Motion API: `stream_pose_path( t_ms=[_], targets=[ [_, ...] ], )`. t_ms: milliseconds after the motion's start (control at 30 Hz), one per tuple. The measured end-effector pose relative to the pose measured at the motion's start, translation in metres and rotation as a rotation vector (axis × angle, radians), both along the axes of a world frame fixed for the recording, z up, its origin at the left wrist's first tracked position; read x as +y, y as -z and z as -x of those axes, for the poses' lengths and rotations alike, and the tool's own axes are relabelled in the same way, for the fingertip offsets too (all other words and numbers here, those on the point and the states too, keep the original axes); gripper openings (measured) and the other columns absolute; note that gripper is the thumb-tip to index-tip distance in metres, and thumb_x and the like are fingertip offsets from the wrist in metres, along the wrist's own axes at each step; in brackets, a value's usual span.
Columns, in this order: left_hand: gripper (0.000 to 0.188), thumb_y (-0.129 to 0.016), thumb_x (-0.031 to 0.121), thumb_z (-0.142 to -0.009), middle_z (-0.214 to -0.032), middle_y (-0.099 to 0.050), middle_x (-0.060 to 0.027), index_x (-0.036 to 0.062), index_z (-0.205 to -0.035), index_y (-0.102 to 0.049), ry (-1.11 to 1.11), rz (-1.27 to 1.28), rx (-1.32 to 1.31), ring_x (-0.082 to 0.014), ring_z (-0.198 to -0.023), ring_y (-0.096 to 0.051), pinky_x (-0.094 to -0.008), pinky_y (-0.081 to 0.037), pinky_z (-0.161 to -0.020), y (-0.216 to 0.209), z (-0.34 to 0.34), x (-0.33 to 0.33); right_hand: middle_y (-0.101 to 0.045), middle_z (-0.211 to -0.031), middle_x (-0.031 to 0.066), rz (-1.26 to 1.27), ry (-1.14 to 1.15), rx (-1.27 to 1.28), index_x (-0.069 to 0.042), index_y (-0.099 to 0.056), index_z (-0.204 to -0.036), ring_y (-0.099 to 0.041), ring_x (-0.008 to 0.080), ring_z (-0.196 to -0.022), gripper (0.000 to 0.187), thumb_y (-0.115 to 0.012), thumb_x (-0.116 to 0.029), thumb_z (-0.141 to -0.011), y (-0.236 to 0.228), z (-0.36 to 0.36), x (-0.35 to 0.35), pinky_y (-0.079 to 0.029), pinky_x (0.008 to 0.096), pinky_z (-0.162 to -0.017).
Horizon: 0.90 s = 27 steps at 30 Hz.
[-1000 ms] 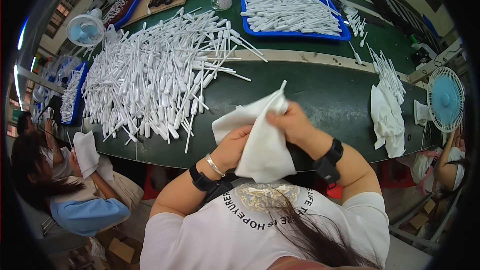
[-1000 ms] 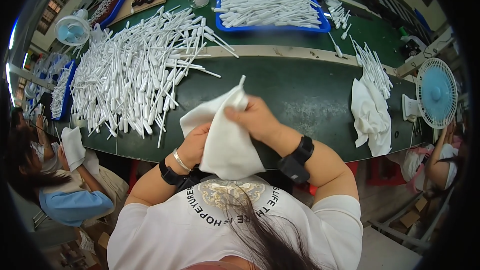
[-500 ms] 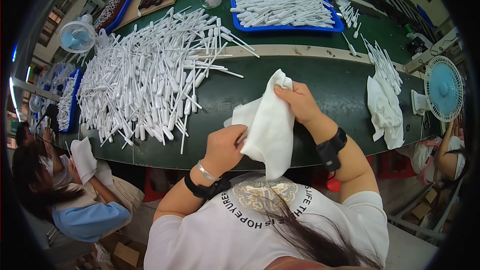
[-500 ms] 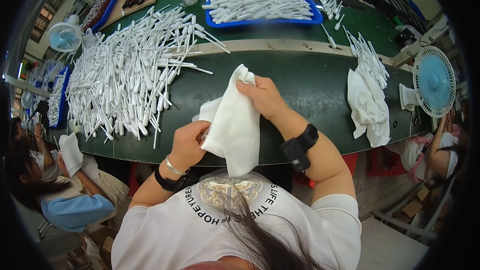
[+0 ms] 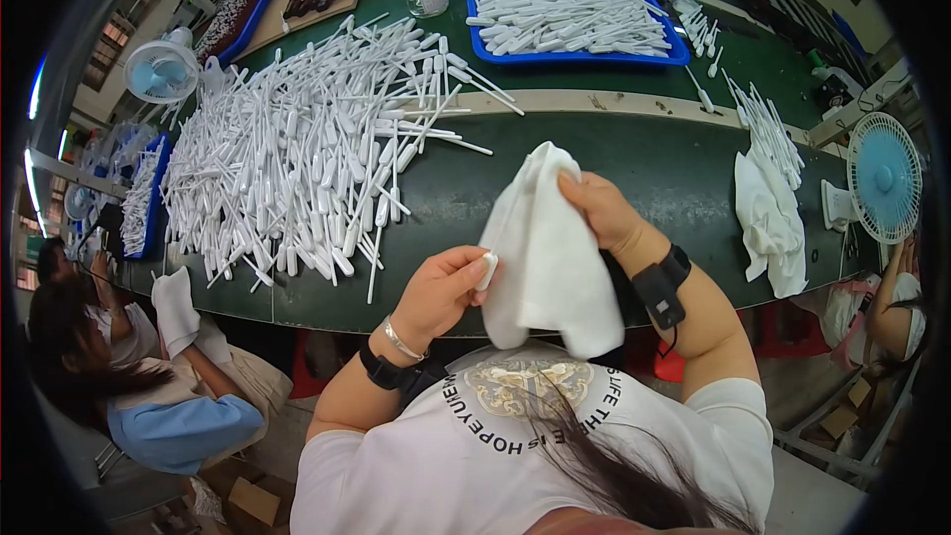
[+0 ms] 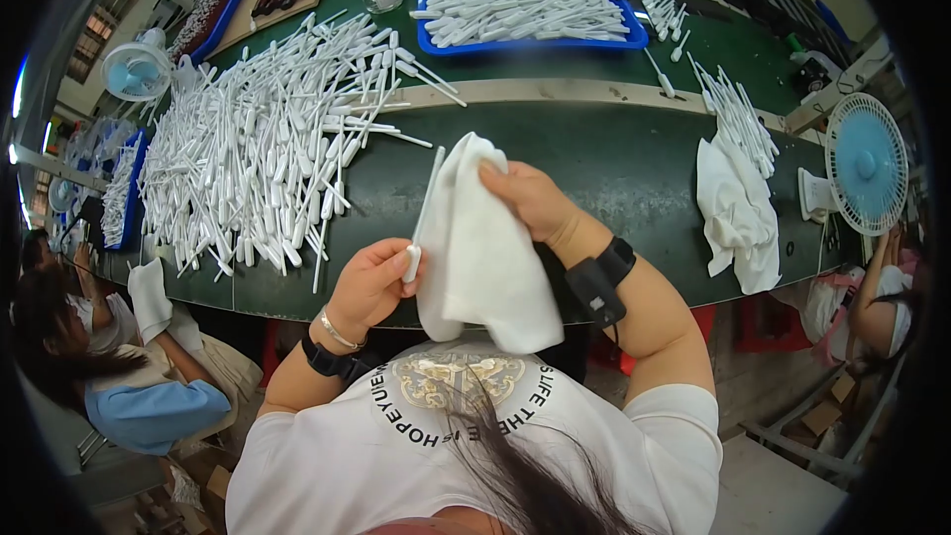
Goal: The person picks up a white plastic component from a pile, wipes it with a cloth, and then places it into a blue tray, repeating the process.
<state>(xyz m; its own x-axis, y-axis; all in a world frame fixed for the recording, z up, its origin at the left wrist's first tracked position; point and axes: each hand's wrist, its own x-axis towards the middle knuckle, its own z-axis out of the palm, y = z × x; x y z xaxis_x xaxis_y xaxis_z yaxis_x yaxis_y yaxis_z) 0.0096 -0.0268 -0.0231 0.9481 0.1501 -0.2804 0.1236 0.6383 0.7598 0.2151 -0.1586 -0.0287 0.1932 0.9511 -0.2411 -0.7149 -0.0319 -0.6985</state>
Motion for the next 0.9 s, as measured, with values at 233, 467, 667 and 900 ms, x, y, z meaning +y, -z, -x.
stream_pose_path(
  t_ms=[233,467,667,900],
  targets=[
    [0.014,-0.056,0.012,-0.082,-0.081,-0.056,-0.0020,0.0016,-0.092,-0.056,-0.200,0.125,0.104,-0.0083,-0.065,-0.050,-0.0216,-0.043,-0.058,0.004,-0.030,-0.009,-0.058,-0.090,0.0050,0.028,-0.024,-0.518,0.001,-0.052,-0.101,-0.055,0.0114,-0.081,0.029,-0.047,-0.024,-0.088,-0.008,0.061,0.009,-0.045,0.0265,-0.074],
    [0.013,-0.055,0.013,-0.083,-0.071,-0.053,0.0020,0.0018,-0.088,-0.056,-0.133,-0.757,0.074,-0.0054,-0.060,-0.048,-0.0180,-0.039,-0.052,-0.021,-0.048,0.010,-0.055,-0.092,0.0008,-0.021,0.292,-0.727,-0.002,-0.051,-0.105,-0.049,0.0080,-0.085,0.024,-0.044,-0.019,-0.089,0.000,0.051,0.003,-0.042,0.0232,-0.074],
    [0.013,-0.052,0.015,-0.086,-0.061,-0.048,0.0029,0.0025,-0.083,-0.055,-0.182,-0.565,-0.024,-0.0020,-0.052,-0.041,-0.0157,-0.030,-0.045,-0.049,-0.071,0.015,-0.055,-0.089,0.0007,0.031,0.124,-0.900,-0.003,-0.051,-0.104,-0.049,0.0067,-0.081,0.024,-0.045,-0.020,-0.089,-0.004,0.041,0.006,-0.041,0.0217,-0.071],
    [0.020,-0.050,0.021,-0.087,-0.053,-0.045,0.0030,0.0030,-0.080,-0.055,-0.385,-0.429,-0.181,-0.0017,-0.044,-0.035,-0.0164,-0.025,-0.040,-0.022,-0.065,0.017,-0.057,-0.088,0.0019,0.011,-0.073,-0.468,-0.003,-0.052,-0.104,-0.053,0.0072,-0.077,0.029,-0.046,-0.027,-0.088,-0.016,0.032,0.006,-0.044,0.0223,-0.069]
  ],
)
